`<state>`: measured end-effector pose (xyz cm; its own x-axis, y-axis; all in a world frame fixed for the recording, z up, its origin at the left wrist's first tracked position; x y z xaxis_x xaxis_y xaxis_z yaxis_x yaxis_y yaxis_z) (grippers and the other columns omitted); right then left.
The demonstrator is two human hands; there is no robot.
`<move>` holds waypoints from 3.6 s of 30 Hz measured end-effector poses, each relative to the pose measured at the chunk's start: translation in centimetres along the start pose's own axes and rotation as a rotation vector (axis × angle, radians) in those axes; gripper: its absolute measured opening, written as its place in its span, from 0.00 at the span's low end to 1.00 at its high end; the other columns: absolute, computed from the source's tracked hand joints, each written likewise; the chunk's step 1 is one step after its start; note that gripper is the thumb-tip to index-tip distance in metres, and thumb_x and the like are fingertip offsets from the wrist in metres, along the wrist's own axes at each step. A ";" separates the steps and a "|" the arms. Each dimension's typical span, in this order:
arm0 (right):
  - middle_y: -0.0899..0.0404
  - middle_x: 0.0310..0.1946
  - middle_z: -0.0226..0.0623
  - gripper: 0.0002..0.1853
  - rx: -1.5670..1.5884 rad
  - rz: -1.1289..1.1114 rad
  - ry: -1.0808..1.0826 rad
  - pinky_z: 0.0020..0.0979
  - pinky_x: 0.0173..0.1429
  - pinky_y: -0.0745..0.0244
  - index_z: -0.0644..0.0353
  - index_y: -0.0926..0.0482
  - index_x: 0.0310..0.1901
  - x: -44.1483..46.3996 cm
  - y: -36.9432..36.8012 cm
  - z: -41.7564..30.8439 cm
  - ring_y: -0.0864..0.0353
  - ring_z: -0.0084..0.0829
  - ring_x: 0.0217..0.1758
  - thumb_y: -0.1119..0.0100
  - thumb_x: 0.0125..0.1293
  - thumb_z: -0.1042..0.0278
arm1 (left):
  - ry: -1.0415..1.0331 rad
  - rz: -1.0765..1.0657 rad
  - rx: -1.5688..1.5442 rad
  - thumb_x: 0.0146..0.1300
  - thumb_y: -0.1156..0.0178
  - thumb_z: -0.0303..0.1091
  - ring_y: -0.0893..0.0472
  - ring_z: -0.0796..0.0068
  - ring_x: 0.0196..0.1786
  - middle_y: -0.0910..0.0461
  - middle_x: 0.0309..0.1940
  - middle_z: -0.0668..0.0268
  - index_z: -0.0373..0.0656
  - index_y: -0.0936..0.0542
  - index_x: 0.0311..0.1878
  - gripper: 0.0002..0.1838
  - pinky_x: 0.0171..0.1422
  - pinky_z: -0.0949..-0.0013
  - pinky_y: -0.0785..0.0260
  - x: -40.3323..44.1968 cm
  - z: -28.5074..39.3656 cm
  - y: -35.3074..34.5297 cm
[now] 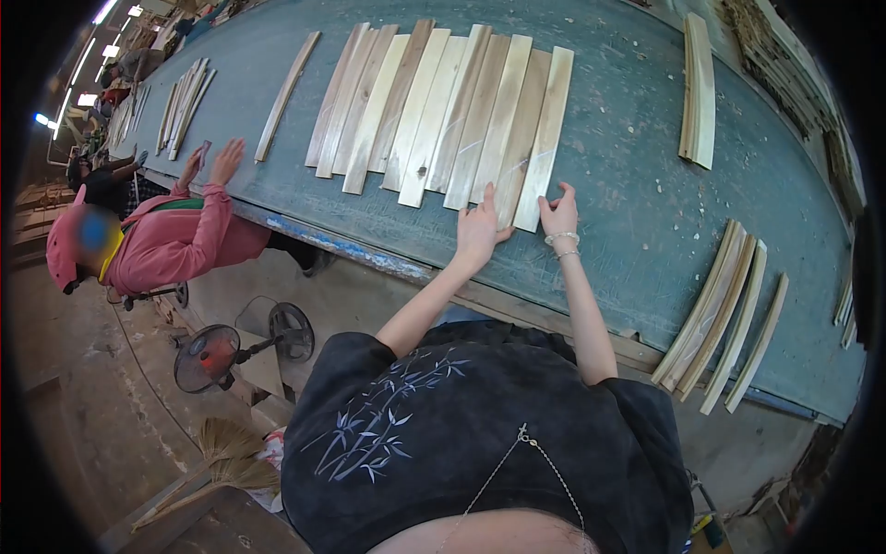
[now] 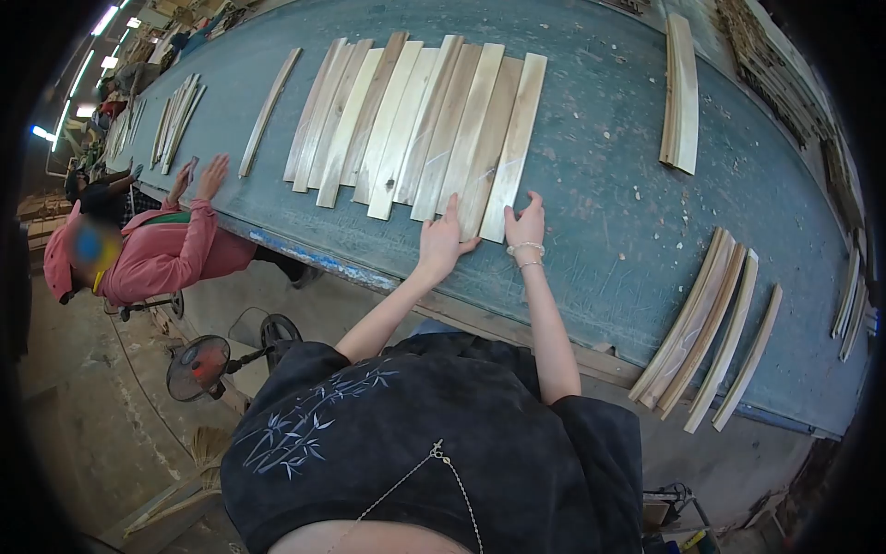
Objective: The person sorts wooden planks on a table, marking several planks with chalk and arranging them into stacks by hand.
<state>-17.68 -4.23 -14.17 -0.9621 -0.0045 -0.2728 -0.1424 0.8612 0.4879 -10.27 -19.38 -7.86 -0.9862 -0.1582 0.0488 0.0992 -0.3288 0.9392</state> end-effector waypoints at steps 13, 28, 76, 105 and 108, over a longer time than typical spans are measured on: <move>0.36 0.38 0.50 0.43 -0.287 0.064 0.190 0.39 0.37 0.28 0.56 0.55 0.62 -4.7 -2.1 -8.6 0.28 0.49 0.34 0.40 0.48 0.61 | 0.365 -0.793 -1.938 0.62 0.56 0.39 0.30 0.80 0.29 0.36 0.23 0.73 0.35 0.37 0.54 0.21 0.40 0.66 0.29 3.0 -5.2 1.3; 0.37 0.36 0.46 0.41 -0.770 0.064 0.137 0.38 0.32 0.28 0.48 0.56 0.64 -3.7 -10.5 -9.3 0.28 0.42 0.34 0.46 0.49 0.61 | 0.092 -0.074 0.216 0.41 0.38 0.50 0.35 0.62 0.39 0.35 0.38 0.55 0.40 0.50 0.63 0.48 0.44 0.59 0.43 0.4 -6.8 2.3; 0.25 0.24 0.32 0.08 0.687 1.139 -0.079 0.18 0.26 0.30 0.60 0.26 0.40 -27.3 39.5 12.0 0.27 0.18 0.21 0.49 0.59 0.71 | 0.328 -0.942 -2.262 0.64 0.57 0.31 0.31 0.77 0.33 0.35 0.31 0.67 0.48 0.45 0.62 0.23 0.50 0.65 0.30 -2.2 10.9 -0.3; 0.34 0.33 0.36 0.15 -0.232 1.375 -0.374 0.34 0.48 0.35 0.45 0.20 0.33 -22.5 61.2 44.4 0.34 0.36 0.40 0.31 0.39 0.60 | 0.712 -0.795 -1.236 0.59 0.55 0.33 0.26 0.69 0.28 0.30 0.24 0.64 0.44 0.41 0.57 0.21 0.40 0.65 0.29 -19.1 30.7 -8.8; 0.30 0.28 0.33 0.14 -0.205 1.426 -0.289 0.33 0.41 0.35 0.53 0.22 0.27 -22.7 61.2 44.2 0.32 0.34 0.35 0.30 0.38 0.59 | 0.698 -0.801 -1.223 0.59 0.55 0.32 0.25 0.70 0.28 0.30 0.24 0.64 0.44 0.41 0.57 0.21 0.39 0.65 0.29 -19.5 30.2 -8.7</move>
<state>5.76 71.05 -14.75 -0.2378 0.8900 0.3890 0.8136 -0.0362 0.5802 4.11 14.66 -6.76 -0.6193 0.1514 -0.7704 -0.0065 -0.9822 -0.1879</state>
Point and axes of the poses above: each hand's wrist, its own x-axis towards the middle knuckle, its own y-axis out of the back of the hand, z = x × y, the point moved 6 cm from there along x, towards the middle knuckle
